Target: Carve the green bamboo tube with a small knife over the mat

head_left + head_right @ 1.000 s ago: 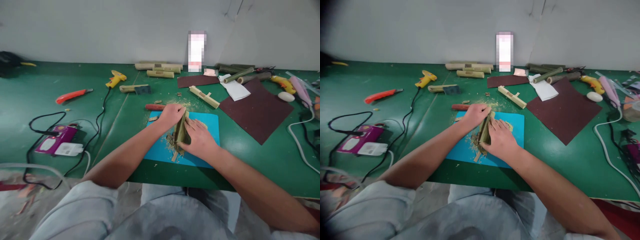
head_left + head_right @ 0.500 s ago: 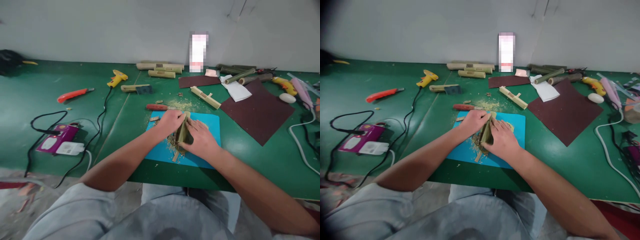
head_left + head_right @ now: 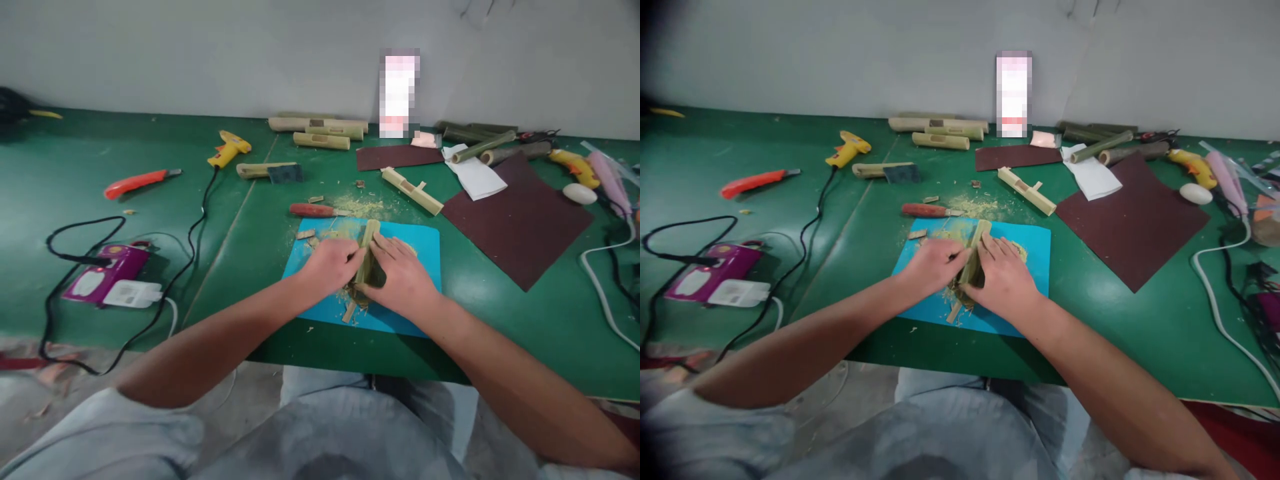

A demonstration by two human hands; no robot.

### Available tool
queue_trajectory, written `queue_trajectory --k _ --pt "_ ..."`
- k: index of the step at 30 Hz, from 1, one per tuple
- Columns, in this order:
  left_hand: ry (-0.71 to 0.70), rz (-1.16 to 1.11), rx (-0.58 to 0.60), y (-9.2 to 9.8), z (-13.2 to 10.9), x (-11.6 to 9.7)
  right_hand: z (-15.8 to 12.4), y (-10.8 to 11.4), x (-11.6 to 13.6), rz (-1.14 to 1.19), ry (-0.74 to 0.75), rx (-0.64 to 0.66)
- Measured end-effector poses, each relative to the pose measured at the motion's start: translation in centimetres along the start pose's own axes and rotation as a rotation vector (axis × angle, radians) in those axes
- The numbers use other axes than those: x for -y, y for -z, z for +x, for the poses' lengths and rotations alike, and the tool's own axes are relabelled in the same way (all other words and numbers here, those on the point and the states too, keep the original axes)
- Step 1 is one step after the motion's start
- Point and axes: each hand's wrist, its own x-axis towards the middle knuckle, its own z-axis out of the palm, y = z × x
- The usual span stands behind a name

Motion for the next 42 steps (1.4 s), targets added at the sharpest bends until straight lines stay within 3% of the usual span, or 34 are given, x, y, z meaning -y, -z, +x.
queue_trajectory --k 4,11,18,25,27,31,33,39,42 --pt "-0.003 -0.017 0.002 0.1 -2.6 -0.5 0.1 -0.1 0.1 -0.012 0.017 -0.016" --pt "0.075 0.006 -0.052 -0.5 1.4 -0.2 0.0 -0.3 -0.2 -0.012 -0.004 -0.016" --pt "0.004 -0.001 -0.003 0.0 -1.7 -1.1 -0.2 -0.1 -0.3 0.024 0.004 -0.009" --pt "0.056 0.049 -0.056 -0.2 2.9 -0.2 0.1 -0.1 -0.2 0.032 -0.015 0.001" --pt "0.046 0.039 -0.051 -0.3 2.3 -0.3 0.1 -0.1 -0.2 0.036 -0.026 -0.007" --pt "-0.025 0.031 -0.012 -0.2 -1.2 -1.1 -0.2 -0.3 -0.4 0.046 -0.004 -0.040" --pt "-0.053 0.050 -0.013 -0.3 -1.6 -1.2 -0.3 -0.3 -0.5 0.050 0.004 -0.049" --pt "0.036 0.124 -0.048 -0.3 3.6 -0.2 0.0 0.1 -0.1 0.062 -0.026 -0.016" --pt "0.025 0.100 -0.034 -0.1 3.0 -0.3 0.0 0.1 -0.2 0.077 -0.035 -0.017"
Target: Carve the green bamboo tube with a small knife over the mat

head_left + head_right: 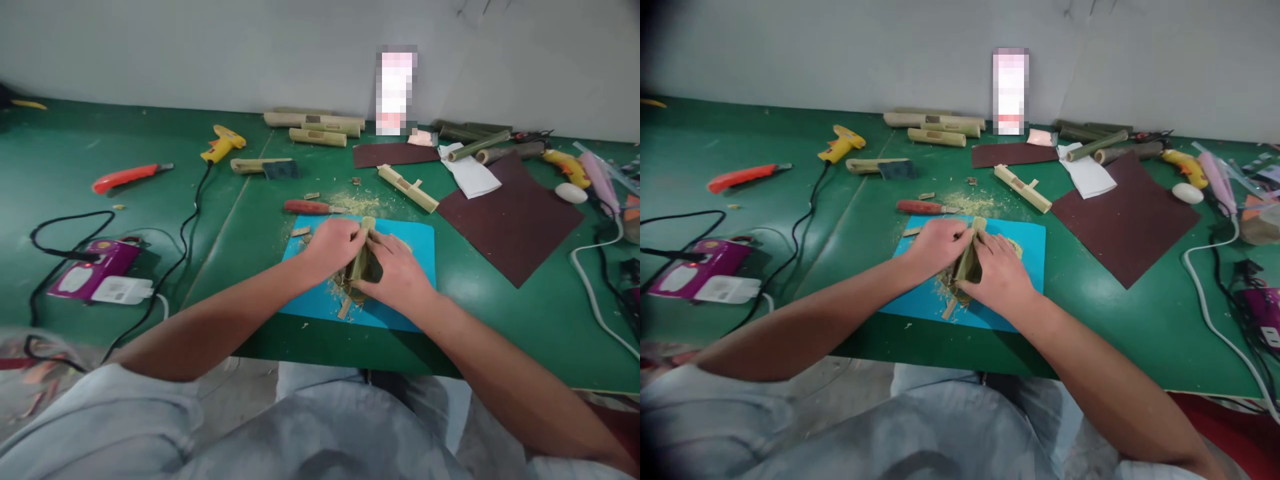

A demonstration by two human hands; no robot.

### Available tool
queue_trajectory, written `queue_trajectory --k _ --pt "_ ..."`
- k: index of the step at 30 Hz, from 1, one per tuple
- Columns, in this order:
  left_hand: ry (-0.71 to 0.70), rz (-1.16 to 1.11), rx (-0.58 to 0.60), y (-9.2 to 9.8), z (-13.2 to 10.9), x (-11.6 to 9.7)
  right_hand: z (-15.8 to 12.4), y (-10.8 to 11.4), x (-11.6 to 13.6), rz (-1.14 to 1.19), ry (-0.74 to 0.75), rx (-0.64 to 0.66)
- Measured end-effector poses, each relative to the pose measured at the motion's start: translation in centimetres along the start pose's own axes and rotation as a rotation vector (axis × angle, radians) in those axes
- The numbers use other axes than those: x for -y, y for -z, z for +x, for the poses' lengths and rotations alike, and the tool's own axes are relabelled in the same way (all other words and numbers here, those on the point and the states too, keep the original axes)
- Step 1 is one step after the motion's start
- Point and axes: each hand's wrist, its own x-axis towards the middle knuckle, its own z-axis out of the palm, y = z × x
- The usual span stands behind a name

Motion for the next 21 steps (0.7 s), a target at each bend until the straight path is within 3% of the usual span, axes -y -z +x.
queue_trajectory --k 4,6,8,13,15,17,21 --pt "-0.070 -0.039 0.023 0.2 -4.6 -0.9 -0.3 -0.4 -0.6 0.011 0.011 -0.031" --pt "-0.096 -0.042 0.028 0.2 -5.8 -1.1 -0.5 -0.4 -0.8 0.017 0.019 -0.031" --pt "-0.112 -0.020 0.026 0.1 -5.2 -1.1 -0.4 -0.4 -0.8 0.029 0.016 -0.026" --pt "-0.024 0.026 -0.019 -0.3 0.7 -0.1 -0.1 -0.1 -0.4 0.056 -0.015 -0.010" --pt "0.019 0.021 -0.025 -0.2 1.6 0.0 0.0 -0.1 -0.4 0.065 -0.021 -0.007" --pt "0.024 0.009 -0.009 -0.2 0.8 -0.1 0.0 -0.3 -0.5 0.082 -0.035 -0.009" --pt "-0.057 -0.004 0.039 0.0 -3.8 -0.9 -0.3 -0.6 -1.0 0.125 -0.031 -0.026"
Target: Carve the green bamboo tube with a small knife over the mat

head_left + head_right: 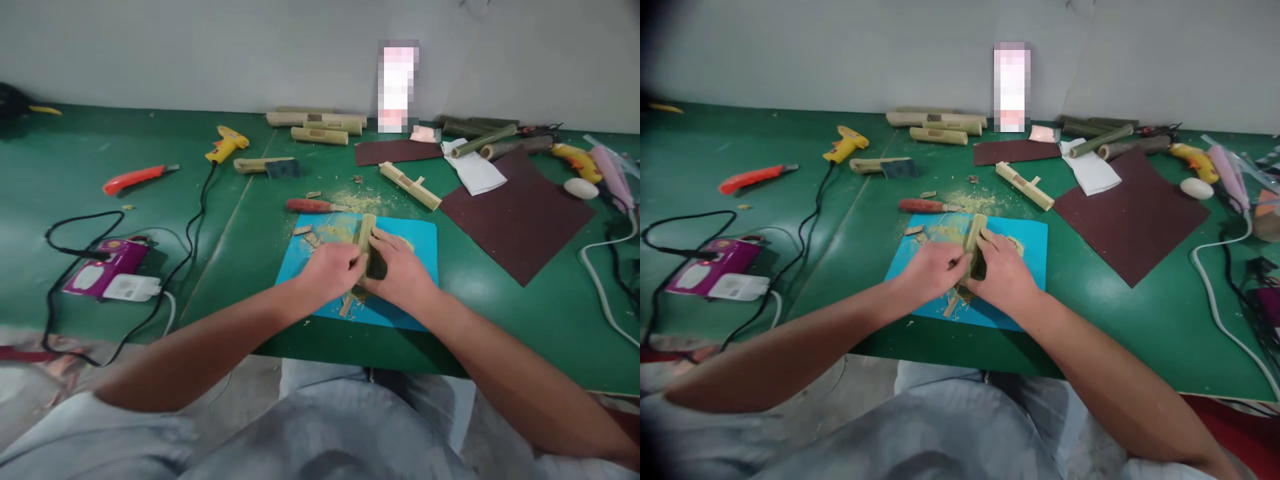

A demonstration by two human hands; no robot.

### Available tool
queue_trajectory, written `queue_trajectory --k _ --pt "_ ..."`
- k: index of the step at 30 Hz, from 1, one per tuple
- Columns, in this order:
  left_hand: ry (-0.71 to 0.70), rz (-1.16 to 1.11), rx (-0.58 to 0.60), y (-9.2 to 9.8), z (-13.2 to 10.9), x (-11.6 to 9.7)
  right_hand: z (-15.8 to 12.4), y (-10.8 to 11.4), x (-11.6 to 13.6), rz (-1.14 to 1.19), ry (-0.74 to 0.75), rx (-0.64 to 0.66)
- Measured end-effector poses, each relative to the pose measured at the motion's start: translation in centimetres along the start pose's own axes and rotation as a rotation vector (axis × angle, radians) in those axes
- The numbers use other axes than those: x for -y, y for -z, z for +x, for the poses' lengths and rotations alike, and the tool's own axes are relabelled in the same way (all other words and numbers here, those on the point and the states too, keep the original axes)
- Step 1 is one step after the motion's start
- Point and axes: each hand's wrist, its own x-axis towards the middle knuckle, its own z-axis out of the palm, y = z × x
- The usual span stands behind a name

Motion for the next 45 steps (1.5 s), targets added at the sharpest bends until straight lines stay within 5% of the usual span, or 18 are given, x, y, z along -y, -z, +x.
queue_trajectory --k 4,13,24,34,45 --pt "-0.032 0.033 0.019 0.1 -1.3 -0.4 -0.1 -0.1 -0.2 0.015 0.019 -0.008" --pt "0.037 0.210 -0.065 1.1 6.0 2.7 -0.2 0.6 0.6 -0.060 0.080 0.007" --pt "-0.001 -0.044 -0.164 1.7 3.7 3.9 -0.1 1.4 2.0 -0.349 0.067 0.004" --pt "-0.115 0.062 -0.186 1.0 3.8 4.0 0.1 1.4 1.0 -0.449 0.005 -0.031" --pt "-0.103 0.102 -0.193 0.7 4.3 4.0 -0.2 1.2 1.3 -0.273 -0.021 -0.091"
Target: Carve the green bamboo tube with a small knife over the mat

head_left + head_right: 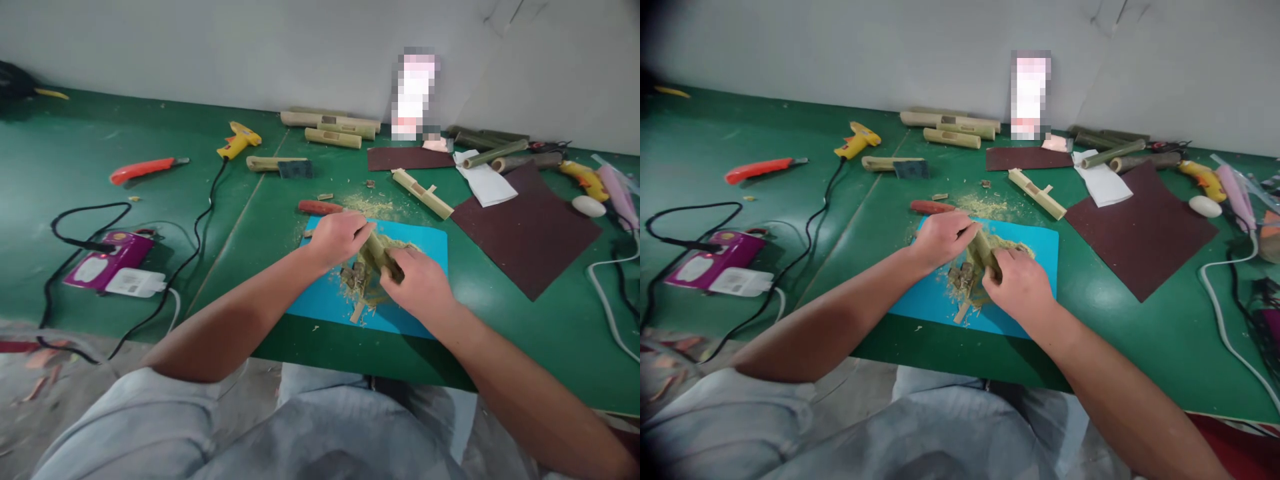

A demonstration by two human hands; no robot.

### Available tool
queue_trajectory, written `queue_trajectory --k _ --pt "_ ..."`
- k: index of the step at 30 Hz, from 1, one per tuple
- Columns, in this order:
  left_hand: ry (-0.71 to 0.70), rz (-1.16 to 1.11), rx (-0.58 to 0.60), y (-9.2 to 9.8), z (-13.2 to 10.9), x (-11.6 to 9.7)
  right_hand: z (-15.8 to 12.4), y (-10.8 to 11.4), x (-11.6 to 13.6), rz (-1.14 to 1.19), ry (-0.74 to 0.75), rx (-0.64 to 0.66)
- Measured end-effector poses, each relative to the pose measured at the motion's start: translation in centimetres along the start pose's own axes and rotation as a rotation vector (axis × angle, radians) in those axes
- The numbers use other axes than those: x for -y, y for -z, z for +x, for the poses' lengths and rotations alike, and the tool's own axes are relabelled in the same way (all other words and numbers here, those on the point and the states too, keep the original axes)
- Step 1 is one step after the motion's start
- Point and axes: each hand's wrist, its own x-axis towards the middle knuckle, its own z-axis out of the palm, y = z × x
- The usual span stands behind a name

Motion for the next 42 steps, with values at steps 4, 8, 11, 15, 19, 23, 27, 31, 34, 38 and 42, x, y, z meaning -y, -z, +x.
queue_trajectory --k 4,8,11,15,19,23,27,31,34,38,42 --pt "0.090 0.001 0.037 -0.2 0.1 0.8 -0.1 0.0 0.0 -0.013 -0.023 0.018" --pt "0.161 -0.010 0.064 -0.1 0.1 0.6 -0.1 0.0 -0.3 0.008 0.009 0.053" --pt "0.139 -0.018 0.114 -0.2 -0.4 -0.5 -0.1 -0.1 -0.4 0.017 0.015 0.088" --pt "0.049 -0.058 0.189 -0.2 -0.4 -1.1 -0.1 -0.3 -0.5 0.010 0.012 0.094" --pt "0.157 -0.031 0.100 0.0 0.3 -0.3 -0.1 -0.4 -0.4 0.014 0.031 0.083" --pt "0.056 -0.031 0.175 0.0 -0.2 -0.7 -0.1 -0.3 -0.3 0.010 0.015 0.110" --pt "0.133 -0.009 0.135 0.0 -0.5 -1.2 -0.1 -0.2 -0.2 0.008 0.017 0.101" --pt "0.069 -0.012 0.174 0.0 -0.5 -1.3 -0.1 -0.2 -0.2 0.002 0.013 0.129" --pt "0.129 -0.005 0.140 0.0 -0.5 -1.2 -0.1 -0.2 -0.2 0.002 0.029 0.119" --pt "0.070 0.003 0.157 0.0 -0.5 -1.1 -0.2 -0.3 -0.3 0.009 0.021 0.115" --pt "0.071 0.006 0.122 0.2 0.2 0.1 -0.2 -0.4 -0.5 0.018 0.042 0.097"
